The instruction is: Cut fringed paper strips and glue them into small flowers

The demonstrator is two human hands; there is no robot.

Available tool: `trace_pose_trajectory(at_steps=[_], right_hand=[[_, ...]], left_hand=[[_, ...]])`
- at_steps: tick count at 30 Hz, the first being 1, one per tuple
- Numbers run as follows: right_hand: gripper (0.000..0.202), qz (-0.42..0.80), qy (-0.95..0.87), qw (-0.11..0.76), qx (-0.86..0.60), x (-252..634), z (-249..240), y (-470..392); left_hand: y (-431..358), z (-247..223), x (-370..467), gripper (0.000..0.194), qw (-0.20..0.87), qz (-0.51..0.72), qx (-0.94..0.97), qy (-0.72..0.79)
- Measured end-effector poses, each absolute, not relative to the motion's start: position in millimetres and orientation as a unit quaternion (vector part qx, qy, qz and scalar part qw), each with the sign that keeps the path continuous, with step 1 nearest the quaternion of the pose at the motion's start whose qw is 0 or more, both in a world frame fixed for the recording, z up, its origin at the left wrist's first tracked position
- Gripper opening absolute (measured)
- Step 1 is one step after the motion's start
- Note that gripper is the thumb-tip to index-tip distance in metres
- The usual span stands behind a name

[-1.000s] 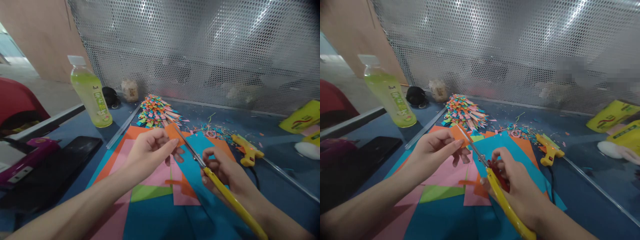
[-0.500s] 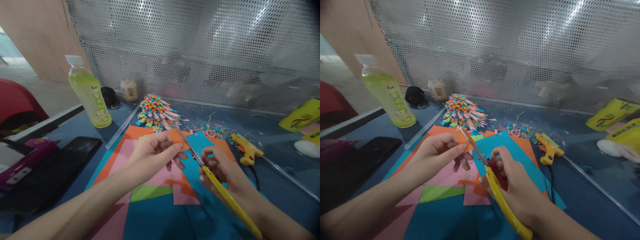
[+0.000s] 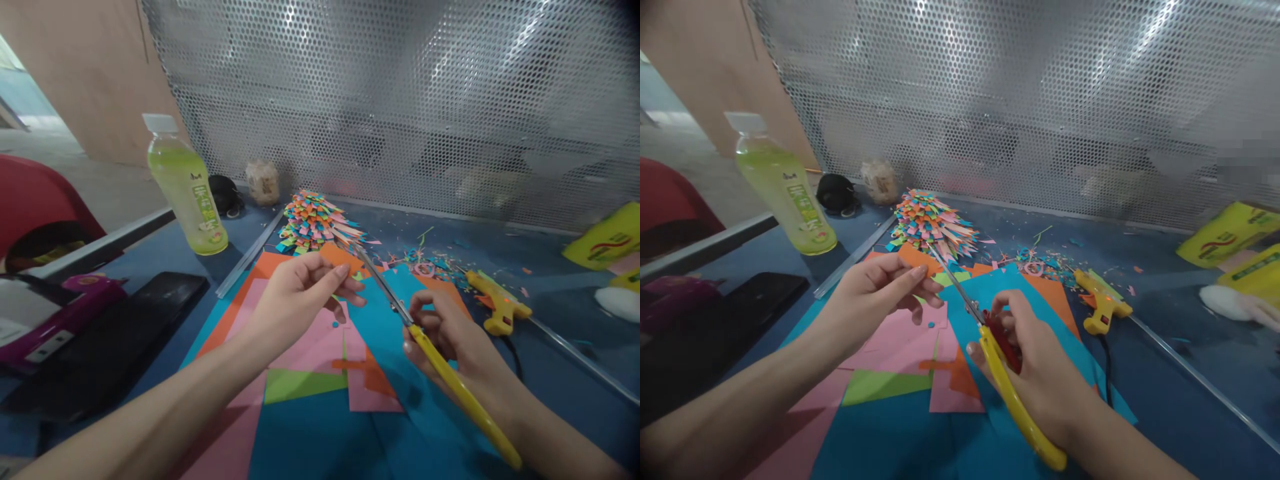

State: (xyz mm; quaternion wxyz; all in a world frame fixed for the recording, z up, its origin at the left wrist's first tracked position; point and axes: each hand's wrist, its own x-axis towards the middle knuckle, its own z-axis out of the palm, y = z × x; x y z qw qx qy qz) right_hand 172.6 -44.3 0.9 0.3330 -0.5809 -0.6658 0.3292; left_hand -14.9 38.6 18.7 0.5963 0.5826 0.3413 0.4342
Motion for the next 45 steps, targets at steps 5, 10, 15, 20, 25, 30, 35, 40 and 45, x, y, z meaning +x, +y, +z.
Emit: trace_pose_trajectory(at_steps=[5, 10, 15, 20, 25, 30, 35, 40, 45], right_hand=[[0.028, 0.334, -0.666, 0.324, -0.583, 174.7, 0.8, -43.5], [0.028, 0.344, -0.664, 0.303, -0.59, 174.1, -0.9, -43.2], [0.026, 0.35, -0.664, 0.311, -0.583, 171.7, -1.5, -42.6], [0.028, 0.351, -0.668, 0.311, -0.577, 173.5, -1.8, -43.8], [0.029, 0.36, -0.673, 0.317, -0.564, 173.9, -3.4, -44.1], [0.031, 0.367, -0.666, 0.319, -0.566, 172.9, -4.9, -43.4], [0.031, 0.372, -0.666, 0.321, -0.561, 172.9, -3.1, -44.3], [0.03, 0.367, -0.667, 0.317, -0.566, 172.7, 0.0, -44.0], [0.031, 0.364, -0.667, 0.309, -0.571, 173.0, -0.1, -44.7]], left_hand=[[40.7, 19.7, -16.0, 0.018, 0.606, 0.456, 0.566, 0.324], [39.4, 20.9, -16.7, 0.017, 0.606, 0.44, 0.586, 0.309], [38.0, 22.9, -17.2, 0.02, 0.606, 0.422, 0.595, 0.318], [39.0, 23.5, -16.0, 0.018, 0.615, 0.45, 0.558, 0.327], [37.3, 24.7, -16.6, 0.019, 0.622, 0.423, 0.576, 0.321], [36.3, 23.9, -17.7, 0.019, 0.61, 0.398, 0.608, 0.317], [37.1, 24.3, -17.9, 0.017, 0.611, 0.389, 0.616, 0.31], [36.4, 24.1, -18.7, 0.017, 0.609, 0.391, 0.617, 0.308], [37.0, 22.7, -18.9, 0.016, 0.613, 0.39, 0.616, 0.304]])
